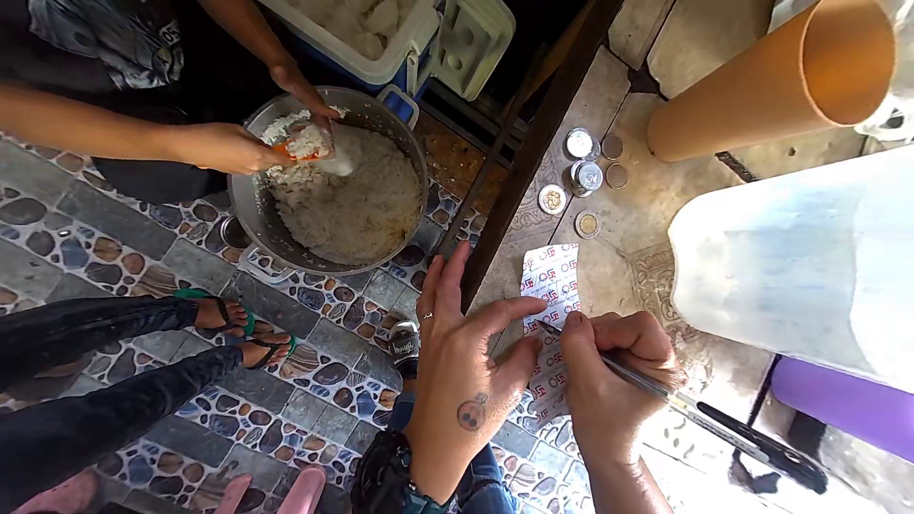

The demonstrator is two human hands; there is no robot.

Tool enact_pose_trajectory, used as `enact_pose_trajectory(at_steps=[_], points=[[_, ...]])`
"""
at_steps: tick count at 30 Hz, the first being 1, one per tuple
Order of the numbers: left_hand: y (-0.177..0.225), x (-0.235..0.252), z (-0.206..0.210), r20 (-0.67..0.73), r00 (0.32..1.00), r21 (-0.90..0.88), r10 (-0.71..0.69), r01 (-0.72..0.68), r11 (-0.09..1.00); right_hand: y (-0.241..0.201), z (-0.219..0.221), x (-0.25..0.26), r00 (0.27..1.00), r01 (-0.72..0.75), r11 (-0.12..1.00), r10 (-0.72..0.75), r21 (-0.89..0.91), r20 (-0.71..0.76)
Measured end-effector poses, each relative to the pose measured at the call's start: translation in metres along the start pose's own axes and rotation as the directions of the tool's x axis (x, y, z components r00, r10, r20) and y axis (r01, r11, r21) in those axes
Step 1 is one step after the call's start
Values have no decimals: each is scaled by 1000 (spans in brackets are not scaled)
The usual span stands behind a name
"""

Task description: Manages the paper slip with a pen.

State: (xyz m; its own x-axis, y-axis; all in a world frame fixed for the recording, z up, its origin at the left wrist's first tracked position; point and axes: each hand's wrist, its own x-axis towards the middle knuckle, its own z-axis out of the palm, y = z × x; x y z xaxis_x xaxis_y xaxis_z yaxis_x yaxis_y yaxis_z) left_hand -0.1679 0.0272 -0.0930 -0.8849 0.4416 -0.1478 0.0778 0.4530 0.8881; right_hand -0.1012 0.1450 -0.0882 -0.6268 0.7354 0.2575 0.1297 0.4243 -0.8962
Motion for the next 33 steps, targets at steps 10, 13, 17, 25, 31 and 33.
enact_pose_trajectory(at_steps=[10, 13, 17, 25, 31, 33], points=[[0, -1, 0, 2, 1000, -11, -1, 1, 1000, -1, -2, 1, 1000, -14, 1000, 14, -1, 4], [0, 0, 0, 1, 1000, -13, 2, -2, 1000, -1, -3, 3, 999, -23, 1000, 23, -6, 30], [0, 0, 0, 9, 1000, -12, 1, -1, 1000, 0, -3, 3, 1000, -4, 1000, 4, 3, 16], [-2, 0, 2, 8, 1000, -16, 4, -3, 1000, -2, -2, 2, 998, -38, 998, 40, 60, -42], [-2, 0, 1, 27, 1000, -8, -5, 6, 1000, -2, -2, 2, 999, -24, 999, 25, 32, -30], [-1, 1, 1, 8, 1000, -16, -3, 3, 1000, -4, -3, 4, 998, -45, 998, 47, 41, -48]])
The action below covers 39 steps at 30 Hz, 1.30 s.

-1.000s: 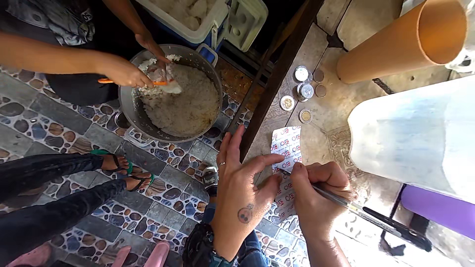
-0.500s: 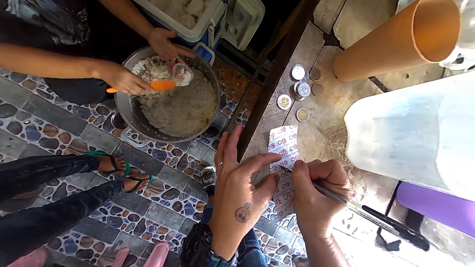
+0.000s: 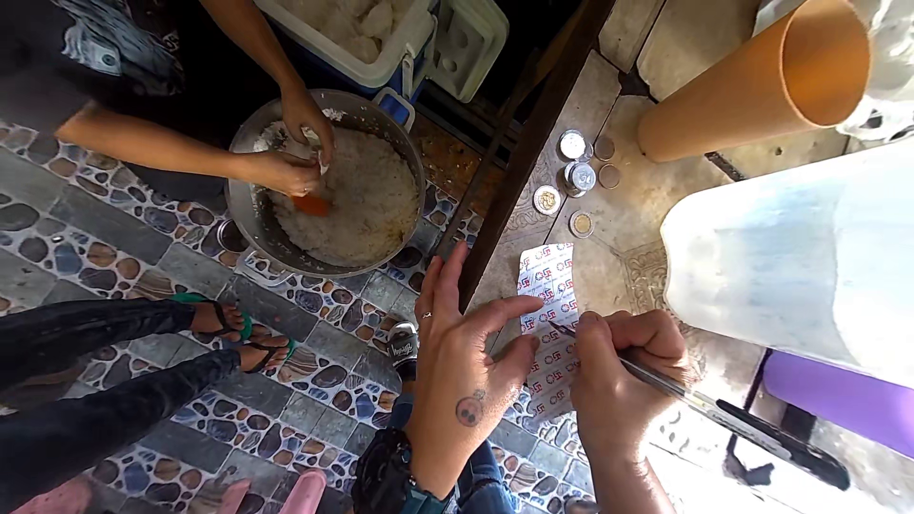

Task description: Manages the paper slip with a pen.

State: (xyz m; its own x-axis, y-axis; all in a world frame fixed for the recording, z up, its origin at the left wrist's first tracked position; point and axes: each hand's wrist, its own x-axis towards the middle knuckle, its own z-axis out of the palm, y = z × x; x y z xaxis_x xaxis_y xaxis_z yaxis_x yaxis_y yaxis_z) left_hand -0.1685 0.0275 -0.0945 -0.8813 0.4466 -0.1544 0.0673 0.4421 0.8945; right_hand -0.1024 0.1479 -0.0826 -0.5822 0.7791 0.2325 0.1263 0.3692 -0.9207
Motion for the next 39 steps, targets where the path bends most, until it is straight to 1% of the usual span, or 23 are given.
enact_pose_trajectory(at_steps=[5, 10, 14, 19, 25, 32, 39], points=[[1, -1, -1, 6, 1000, -2, -15, 15, 1000, 1, 1, 0, 1000, 11, 999, -11, -31, -6], [1, -1, -1, 0, 1000, 4, 6, -6, 1000, 2, -2, 1, 999, 1, 999, 1, -33, 35], [1, -1, -1, 0, 1000, 8, -2, 2, 1000, 2, 0, 1, 1000, 9, 999, -8, -45, 3], [0, -1, -1, 9, 1000, 32, -6, 6, 999, 2, 0, 1, 1000, -21, 1000, 21, 0, -17], [1, -1, -1, 12, 1000, 3, -21, 21, 1000, 1, -2, 1, 1000, 0, 1000, 0, -17, 9], [2, 0, -2, 30, 999, -1, -34, 34, 999, -1, -4, -4, 996, 0, 1000, 2, -18, 87], [2, 1, -4, 53, 997, -32, -58, 60, 998, 2, -4, -6, 995, 20, 1000, -19, -10, 94]])
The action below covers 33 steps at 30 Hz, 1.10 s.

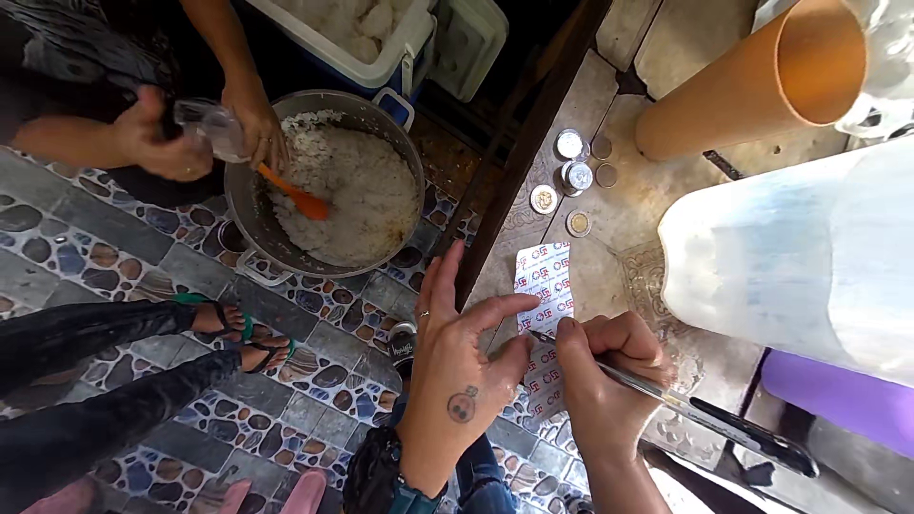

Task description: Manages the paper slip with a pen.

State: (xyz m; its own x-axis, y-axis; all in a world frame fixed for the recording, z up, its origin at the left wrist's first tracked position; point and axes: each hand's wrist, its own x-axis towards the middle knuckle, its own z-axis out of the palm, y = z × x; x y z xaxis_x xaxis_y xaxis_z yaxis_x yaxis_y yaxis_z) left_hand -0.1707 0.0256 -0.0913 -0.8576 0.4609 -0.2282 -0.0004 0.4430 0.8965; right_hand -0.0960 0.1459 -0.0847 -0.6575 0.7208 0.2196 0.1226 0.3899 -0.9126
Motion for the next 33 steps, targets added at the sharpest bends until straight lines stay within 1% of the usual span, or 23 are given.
enact_pose_trajectory(at_steps=[7, 14, 20, 33], points=[[1, 0, 0, 11, 999, -18, -36, 36, 999, 0, 1, -1, 1000, -2, 1000, 3, -12, 8], [2, 0, -1, 16, 999, -15, -36, 37, 999, 1, 2, 0, 1000, 11, 1000, -11, 3, 16], [2, 1, -3, 29, 999, -19, -39, 40, 999, 1, 2, -1, 1000, 9, 1000, -8, -28, 12], [3, 0, -3, 35, 998, -17, -60, 60, 998, 2, 1, -2, 1000, 17, 999, -17, -27, 19]])
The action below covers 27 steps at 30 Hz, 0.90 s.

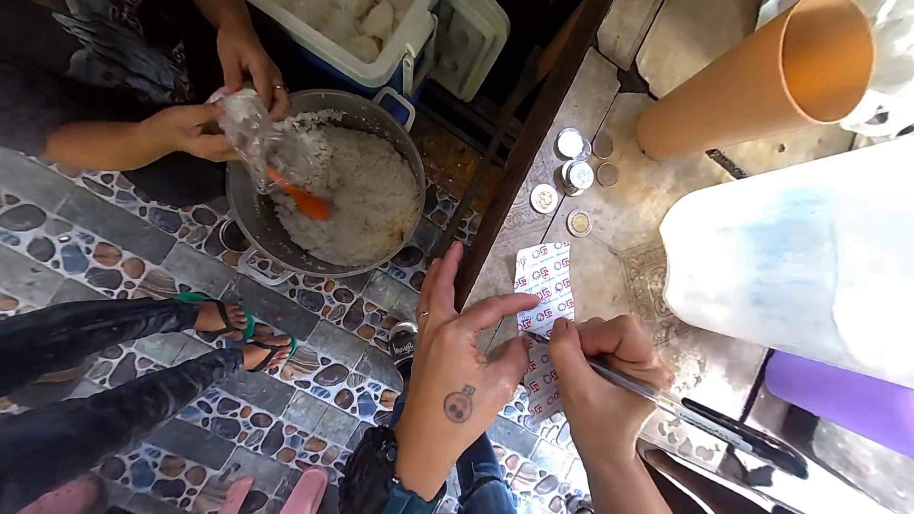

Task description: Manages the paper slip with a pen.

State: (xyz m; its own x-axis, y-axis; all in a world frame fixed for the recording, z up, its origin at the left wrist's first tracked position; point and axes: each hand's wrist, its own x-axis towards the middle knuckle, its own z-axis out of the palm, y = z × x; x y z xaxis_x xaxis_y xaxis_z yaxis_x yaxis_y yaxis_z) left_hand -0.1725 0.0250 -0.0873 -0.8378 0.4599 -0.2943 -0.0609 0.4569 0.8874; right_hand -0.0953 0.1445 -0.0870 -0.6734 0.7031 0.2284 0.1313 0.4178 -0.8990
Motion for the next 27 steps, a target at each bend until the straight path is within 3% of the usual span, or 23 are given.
enact_pose_trajectory(at_steps=[27], points=[[0, 0, 0, -9, 1000, 3, 27, -27, 1000, 1, -1, 4, 1000, 7, 1000, -6, 30, -21]])
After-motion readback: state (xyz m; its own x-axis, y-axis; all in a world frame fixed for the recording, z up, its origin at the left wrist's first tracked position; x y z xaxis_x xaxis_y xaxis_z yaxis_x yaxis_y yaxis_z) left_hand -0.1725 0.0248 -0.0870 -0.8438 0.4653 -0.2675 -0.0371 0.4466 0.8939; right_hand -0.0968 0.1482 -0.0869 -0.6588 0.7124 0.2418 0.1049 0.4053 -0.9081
